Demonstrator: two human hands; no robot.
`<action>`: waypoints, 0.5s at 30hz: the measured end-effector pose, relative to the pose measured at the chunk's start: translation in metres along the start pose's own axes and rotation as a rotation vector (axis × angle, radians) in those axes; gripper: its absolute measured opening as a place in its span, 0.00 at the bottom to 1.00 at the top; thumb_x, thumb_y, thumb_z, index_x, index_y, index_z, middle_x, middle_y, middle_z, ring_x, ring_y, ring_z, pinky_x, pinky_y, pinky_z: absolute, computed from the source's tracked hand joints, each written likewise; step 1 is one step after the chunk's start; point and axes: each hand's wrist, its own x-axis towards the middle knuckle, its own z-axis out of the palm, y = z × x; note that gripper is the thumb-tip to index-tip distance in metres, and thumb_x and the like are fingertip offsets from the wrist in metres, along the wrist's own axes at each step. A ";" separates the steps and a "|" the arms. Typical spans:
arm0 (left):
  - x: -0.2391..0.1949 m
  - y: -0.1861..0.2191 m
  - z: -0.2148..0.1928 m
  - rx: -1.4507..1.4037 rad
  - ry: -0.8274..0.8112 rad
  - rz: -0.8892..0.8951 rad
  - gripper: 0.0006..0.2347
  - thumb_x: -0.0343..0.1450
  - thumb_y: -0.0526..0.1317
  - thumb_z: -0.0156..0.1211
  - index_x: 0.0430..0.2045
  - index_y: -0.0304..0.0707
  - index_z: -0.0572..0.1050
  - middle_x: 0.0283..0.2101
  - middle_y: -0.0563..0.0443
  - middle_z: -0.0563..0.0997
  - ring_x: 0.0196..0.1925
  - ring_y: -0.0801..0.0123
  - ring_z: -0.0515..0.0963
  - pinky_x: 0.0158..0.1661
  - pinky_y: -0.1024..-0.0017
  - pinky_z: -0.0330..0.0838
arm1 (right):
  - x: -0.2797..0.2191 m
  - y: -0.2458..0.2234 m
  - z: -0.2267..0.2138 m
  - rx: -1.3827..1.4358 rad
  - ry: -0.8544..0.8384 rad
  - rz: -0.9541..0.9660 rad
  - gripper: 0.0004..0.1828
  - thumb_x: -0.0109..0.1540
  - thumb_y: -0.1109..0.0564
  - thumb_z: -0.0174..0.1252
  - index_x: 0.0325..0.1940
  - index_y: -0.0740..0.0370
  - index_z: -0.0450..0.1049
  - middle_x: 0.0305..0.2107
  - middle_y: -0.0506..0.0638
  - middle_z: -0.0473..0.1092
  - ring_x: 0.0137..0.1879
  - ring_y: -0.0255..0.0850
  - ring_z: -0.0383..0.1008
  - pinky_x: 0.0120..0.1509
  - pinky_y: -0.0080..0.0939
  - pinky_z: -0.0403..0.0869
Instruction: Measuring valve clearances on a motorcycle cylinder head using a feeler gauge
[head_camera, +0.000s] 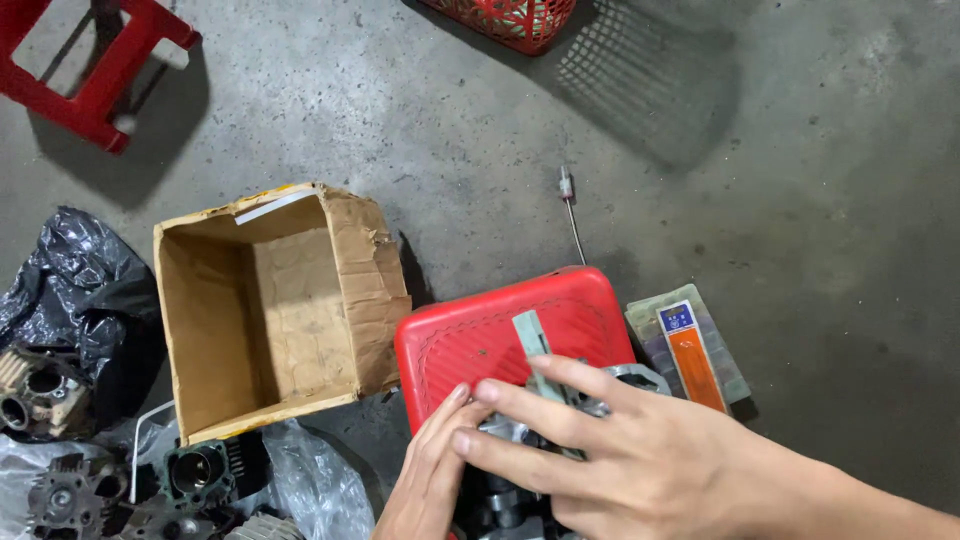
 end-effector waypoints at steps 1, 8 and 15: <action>-0.003 -0.005 0.003 0.002 -0.005 -0.002 0.18 0.78 0.37 0.44 0.63 0.28 0.62 0.67 0.35 0.70 0.74 0.44 0.66 0.72 0.51 0.62 | -0.006 0.000 -0.003 0.003 0.005 0.002 0.05 0.58 0.60 0.60 0.35 0.62 0.80 0.67 0.59 0.65 0.73 0.59 0.63 0.74 0.65 0.64; -0.024 -0.026 0.026 0.043 0.112 0.029 0.16 0.76 0.38 0.50 0.59 0.37 0.63 0.60 0.36 0.78 0.70 0.43 0.74 0.68 0.52 0.71 | -0.035 -0.006 -0.009 -0.141 0.021 0.183 0.24 0.69 0.49 0.54 0.69 0.51 0.72 0.69 0.42 0.65 0.74 0.35 0.64 0.74 0.48 0.66; -0.051 -0.049 0.043 -0.020 0.226 -0.013 0.13 0.76 0.39 0.51 0.55 0.39 0.65 0.55 0.34 0.81 0.68 0.40 0.75 0.67 0.48 0.72 | -0.039 -0.003 0.017 -0.160 0.069 0.124 0.27 0.63 0.59 0.56 0.67 0.60 0.74 0.69 0.52 0.65 0.70 0.40 0.71 0.73 0.41 0.70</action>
